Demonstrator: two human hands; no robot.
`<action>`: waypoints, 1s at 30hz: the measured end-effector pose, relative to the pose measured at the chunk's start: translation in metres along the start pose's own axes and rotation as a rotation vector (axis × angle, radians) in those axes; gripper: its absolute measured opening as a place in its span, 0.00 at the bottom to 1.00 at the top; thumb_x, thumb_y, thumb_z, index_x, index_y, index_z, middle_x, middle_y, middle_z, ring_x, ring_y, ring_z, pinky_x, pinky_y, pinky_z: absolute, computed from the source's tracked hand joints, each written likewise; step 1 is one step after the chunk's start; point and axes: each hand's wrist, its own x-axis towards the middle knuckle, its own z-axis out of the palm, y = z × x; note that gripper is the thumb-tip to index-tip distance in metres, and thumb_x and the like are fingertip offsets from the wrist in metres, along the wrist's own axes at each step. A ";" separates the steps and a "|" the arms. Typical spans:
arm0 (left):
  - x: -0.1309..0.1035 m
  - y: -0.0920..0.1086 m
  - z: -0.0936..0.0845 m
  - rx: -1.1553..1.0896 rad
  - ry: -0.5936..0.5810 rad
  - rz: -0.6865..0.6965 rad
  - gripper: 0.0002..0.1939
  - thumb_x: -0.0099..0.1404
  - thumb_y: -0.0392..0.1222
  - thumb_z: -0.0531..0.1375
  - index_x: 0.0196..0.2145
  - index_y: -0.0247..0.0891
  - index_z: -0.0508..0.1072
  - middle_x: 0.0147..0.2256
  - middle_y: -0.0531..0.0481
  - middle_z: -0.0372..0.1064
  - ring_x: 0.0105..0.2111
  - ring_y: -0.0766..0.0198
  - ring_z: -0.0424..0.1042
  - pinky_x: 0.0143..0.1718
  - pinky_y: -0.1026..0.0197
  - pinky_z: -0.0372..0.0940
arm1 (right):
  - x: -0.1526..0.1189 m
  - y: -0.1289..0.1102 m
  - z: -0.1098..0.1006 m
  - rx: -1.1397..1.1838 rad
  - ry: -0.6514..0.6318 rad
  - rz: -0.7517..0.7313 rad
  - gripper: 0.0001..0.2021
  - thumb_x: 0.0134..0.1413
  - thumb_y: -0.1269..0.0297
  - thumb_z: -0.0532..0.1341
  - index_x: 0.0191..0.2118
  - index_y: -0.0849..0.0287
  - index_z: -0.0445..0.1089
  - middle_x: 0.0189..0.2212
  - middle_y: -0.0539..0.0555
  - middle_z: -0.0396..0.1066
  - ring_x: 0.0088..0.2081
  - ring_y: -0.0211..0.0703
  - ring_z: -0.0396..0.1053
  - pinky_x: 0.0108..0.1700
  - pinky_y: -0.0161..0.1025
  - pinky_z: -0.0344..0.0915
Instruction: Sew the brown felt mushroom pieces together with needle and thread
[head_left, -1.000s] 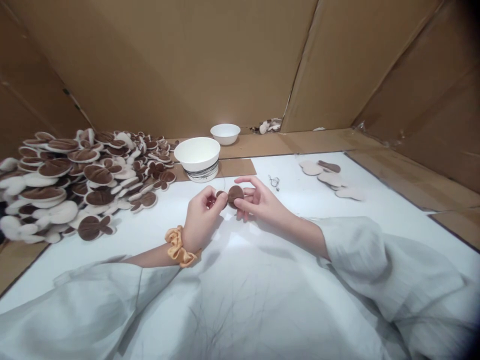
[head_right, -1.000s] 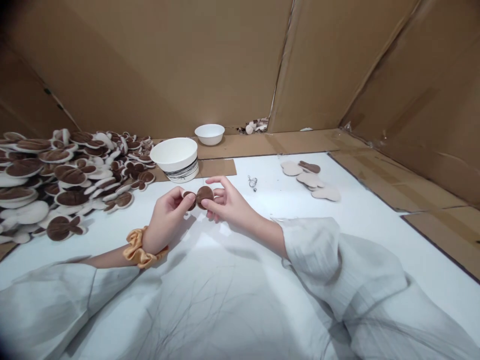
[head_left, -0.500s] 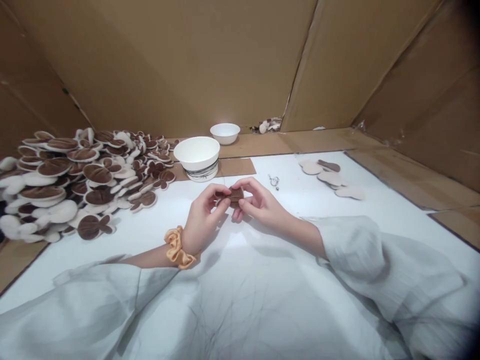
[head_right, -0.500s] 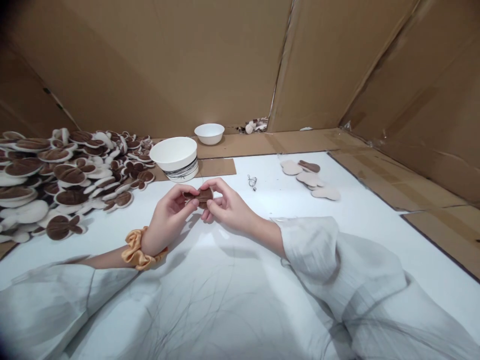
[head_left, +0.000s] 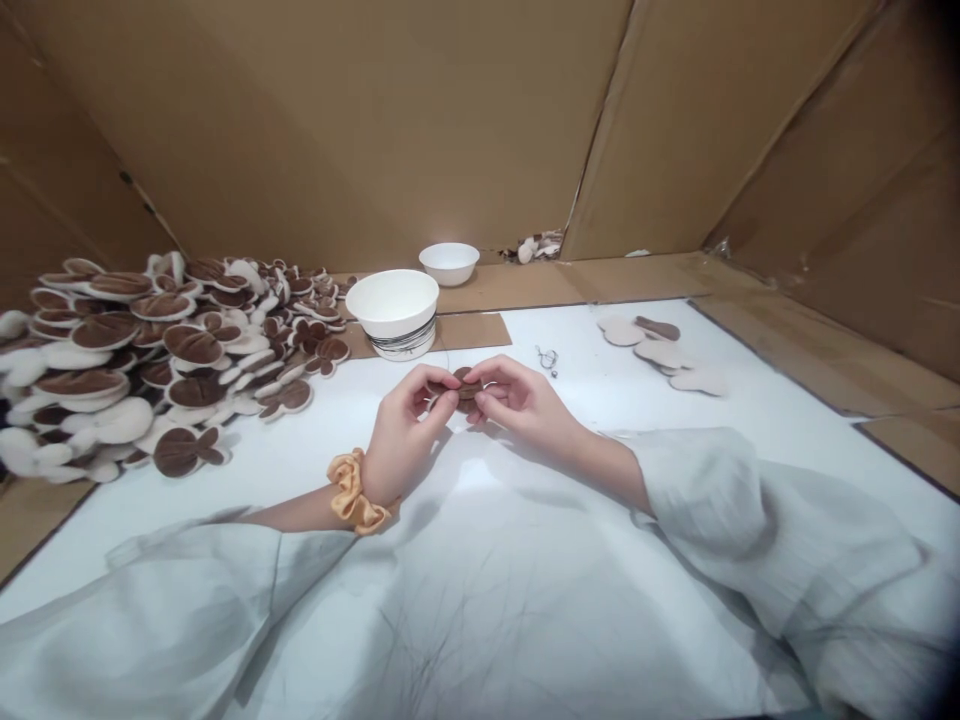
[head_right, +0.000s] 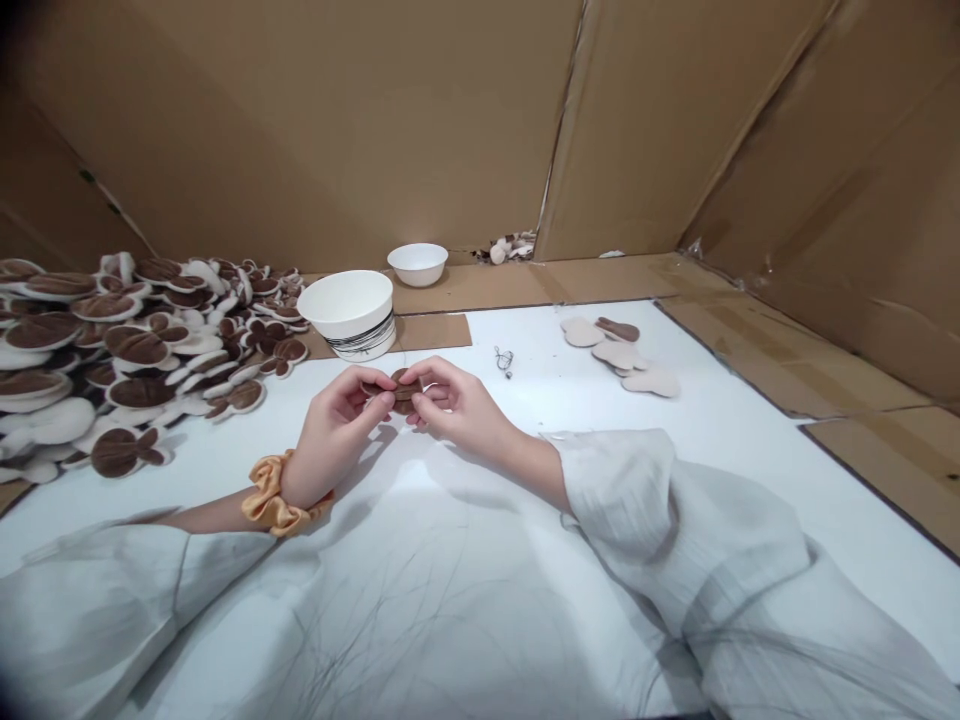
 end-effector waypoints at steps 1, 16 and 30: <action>0.000 0.000 0.000 0.004 -0.004 -0.004 0.04 0.60 0.39 0.56 0.34 0.38 0.67 0.33 0.51 0.68 0.32 0.65 0.67 0.32 0.65 0.61 | 0.000 0.001 0.000 0.001 0.002 -0.005 0.07 0.52 0.69 0.57 0.39 0.58 0.63 0.40 0.53 0.65 0.32 0.34 0.69 0.34 0.35 0.70; -0.002 0.007 0.001 0.064 -0.090 -0.023 0.01 0.59 0.35 0.55 0.31 0.37 0.66 0.29 0.54 0.64 0.29 0.68 0.62 0.32 0.66 0.58 | -0.004 -0.011 0.004 -0.044 0.032 0.160 0.07 0.46 0.65 0.63 0.29 0.61 0.64 0.28 0.51 0.69 0.28 0.36 0.70 0.33 0.38 0.70; -0.002 0.006 0.001 0.037 -0.166 -0.030 0.02 0.58 0.33 0.54 0.30 0.37 0.63 0.29 0.55 0.62 0.28 0.69 0.61 0.31 0.66 0.57 | -0.006 -0.011 0.005 -0.047 0.045 0.190 0.06 0.48 0.64 0.61 0.30 0.60 0.64 0.30 0.52 0.69 0.27 0.35 0.69 0.34 0.39 0.70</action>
